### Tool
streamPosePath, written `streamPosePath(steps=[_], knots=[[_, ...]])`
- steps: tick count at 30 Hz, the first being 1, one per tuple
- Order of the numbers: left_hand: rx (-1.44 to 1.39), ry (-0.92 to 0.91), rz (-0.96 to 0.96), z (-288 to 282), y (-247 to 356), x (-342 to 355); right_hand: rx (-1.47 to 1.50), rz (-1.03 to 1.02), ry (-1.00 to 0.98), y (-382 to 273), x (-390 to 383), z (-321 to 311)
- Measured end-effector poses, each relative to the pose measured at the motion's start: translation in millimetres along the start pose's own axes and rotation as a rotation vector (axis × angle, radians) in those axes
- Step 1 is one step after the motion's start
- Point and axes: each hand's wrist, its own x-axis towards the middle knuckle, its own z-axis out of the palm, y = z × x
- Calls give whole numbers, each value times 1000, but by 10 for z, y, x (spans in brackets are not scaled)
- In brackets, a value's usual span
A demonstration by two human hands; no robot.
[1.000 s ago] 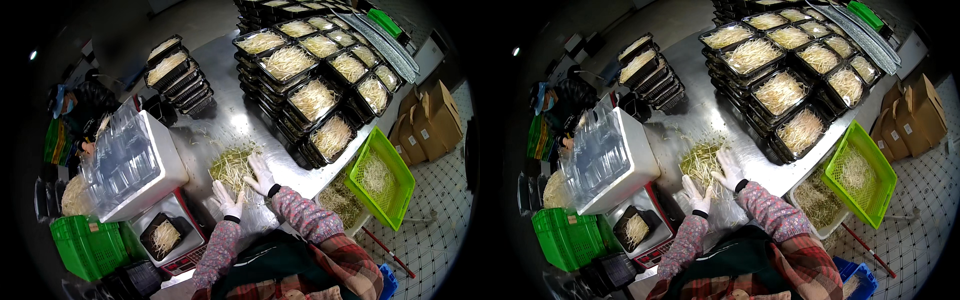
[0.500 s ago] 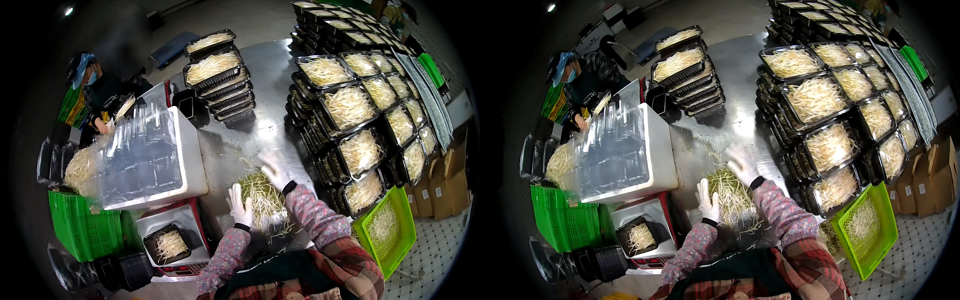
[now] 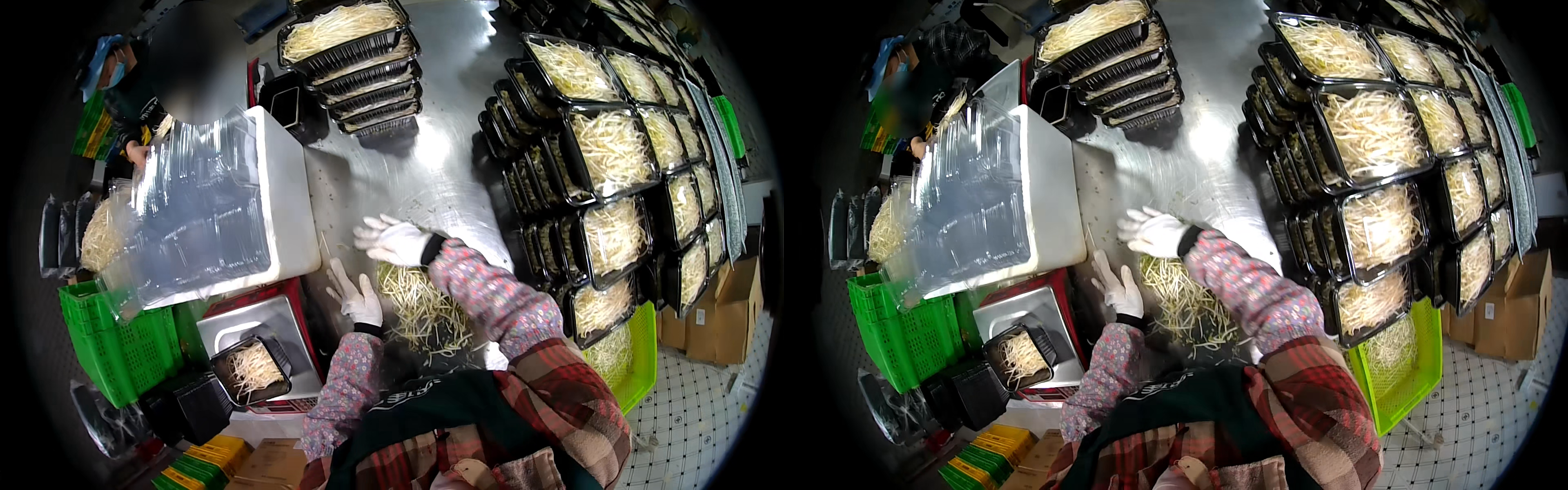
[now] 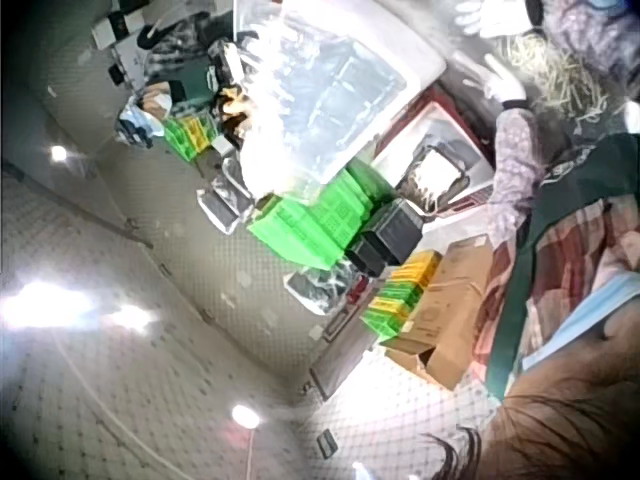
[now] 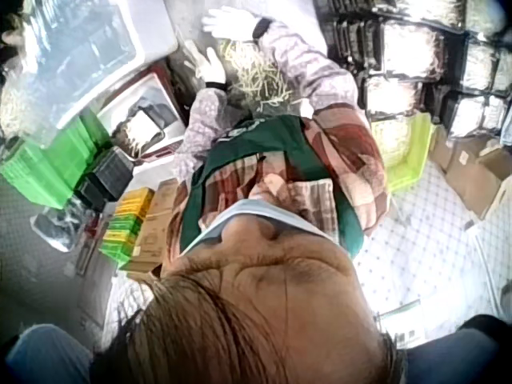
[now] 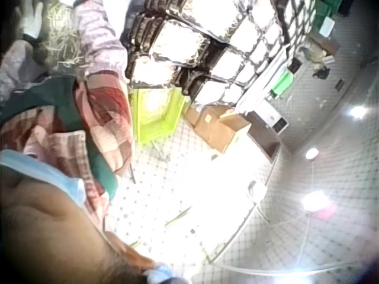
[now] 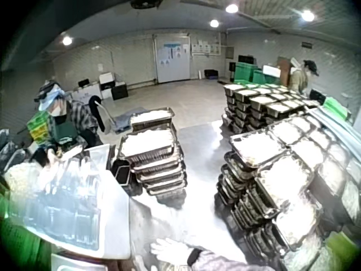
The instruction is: The person packs bean sprouts into black plastic trays using their hands. They place the filled trays on a digital scale to weigh them, then stack the completed trays on a nearby table. The person repeatedly scoops bean sprouts from a large blue bin and arranges them neatly in the trays.
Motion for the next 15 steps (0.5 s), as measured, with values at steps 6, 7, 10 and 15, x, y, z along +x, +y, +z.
streamPosePath(steps=[6, 7, 10, 15], knots=[[-122, -271, 247, -80, 469, -103, 125, 409, 495, -443, -969, -406], [10, -306, 362, -57, 467, -160, -64, 429, 379, -456, -1052, -288], [124, -451, 538, -326, 445, -459, -191, 330, 174, -703, -1376, 104], [305, -639, 689, -754, 99, -1088, -224, 428, 83, -1588, -1975, 175]])
